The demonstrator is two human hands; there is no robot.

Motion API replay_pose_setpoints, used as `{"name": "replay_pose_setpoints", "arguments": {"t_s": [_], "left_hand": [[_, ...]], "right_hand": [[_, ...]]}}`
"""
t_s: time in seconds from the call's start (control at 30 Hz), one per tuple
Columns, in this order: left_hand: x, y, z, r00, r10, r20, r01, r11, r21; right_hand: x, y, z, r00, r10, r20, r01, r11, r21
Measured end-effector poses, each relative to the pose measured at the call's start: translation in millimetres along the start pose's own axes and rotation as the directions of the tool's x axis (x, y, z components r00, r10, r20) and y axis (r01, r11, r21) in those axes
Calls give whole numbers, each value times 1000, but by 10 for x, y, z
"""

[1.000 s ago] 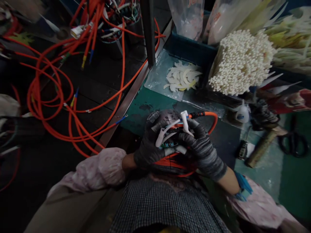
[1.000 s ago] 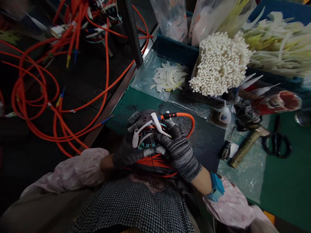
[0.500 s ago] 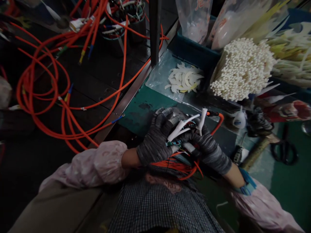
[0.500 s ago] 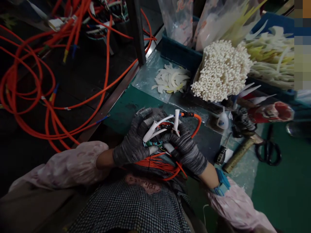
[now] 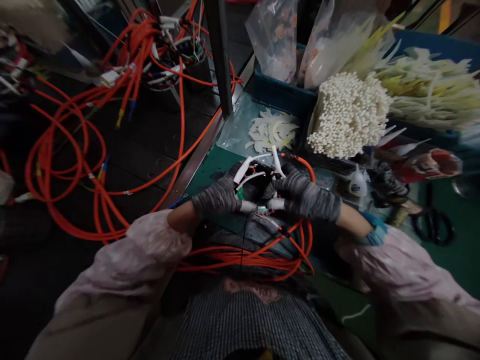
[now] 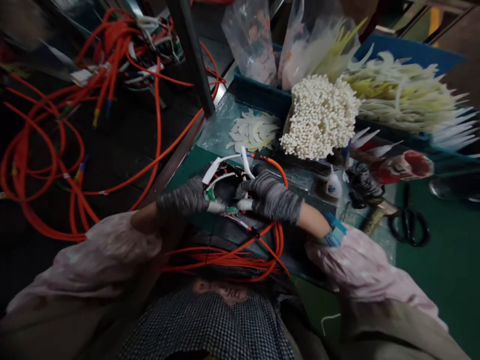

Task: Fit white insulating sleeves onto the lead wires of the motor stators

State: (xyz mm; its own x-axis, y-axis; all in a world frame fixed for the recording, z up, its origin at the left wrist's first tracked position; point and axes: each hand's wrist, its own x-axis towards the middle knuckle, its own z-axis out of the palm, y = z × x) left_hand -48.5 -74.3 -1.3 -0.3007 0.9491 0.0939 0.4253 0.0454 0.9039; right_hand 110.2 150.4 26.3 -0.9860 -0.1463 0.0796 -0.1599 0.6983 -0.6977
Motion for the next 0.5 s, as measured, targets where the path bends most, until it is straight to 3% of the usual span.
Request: {"name": "replay_pose_setpoints", "arguments": {"t_s": [0.07, 0.13, 0.17, 0.23, 0.3, 0.37, 0.4, 0.5], "left_hand": [[103, 2, -154, 1000, 10, -27, -7, 996, 92], [113, 82, -209, 984, 82, -160, -33, 956, 292], [91, 143, -203, 970, 149, -193, -53, 903, 427], [25, 280, -153, 964, 247, -99, -123, 745, 656], [-25, 417, -92, 965, 249, 85, -226, 619, 752], [-42, 532, -52, 955, 220, 199, -291, 566, 772], [-44, 578, -39, 952, 213, 220, -304, 552, 777], [-65, 652, -14, 950, 214, 227, -308, 520, 797]], "right_hand": [[179, 107, -122, 994, 2, 112, -17, 991, 136], [269, 178, -170, 988, -11, 156, -26, 973, 231], [271, 191, -159, 988, -15, 155, -25, 967, 255], [185, 151, -67, 998, -6, 67, -10, 972, 233], [-3, 21, 88, 977, 29, -209, -18, 998, 56], [-244, -167, 254, 876, -39, -481, -71, 975, -209], [-364, -262, 326, 848, -109, -519, -79, 942, -326], [-632, -449, 453, 886, -259, -385, -6, 824, -566]]}}
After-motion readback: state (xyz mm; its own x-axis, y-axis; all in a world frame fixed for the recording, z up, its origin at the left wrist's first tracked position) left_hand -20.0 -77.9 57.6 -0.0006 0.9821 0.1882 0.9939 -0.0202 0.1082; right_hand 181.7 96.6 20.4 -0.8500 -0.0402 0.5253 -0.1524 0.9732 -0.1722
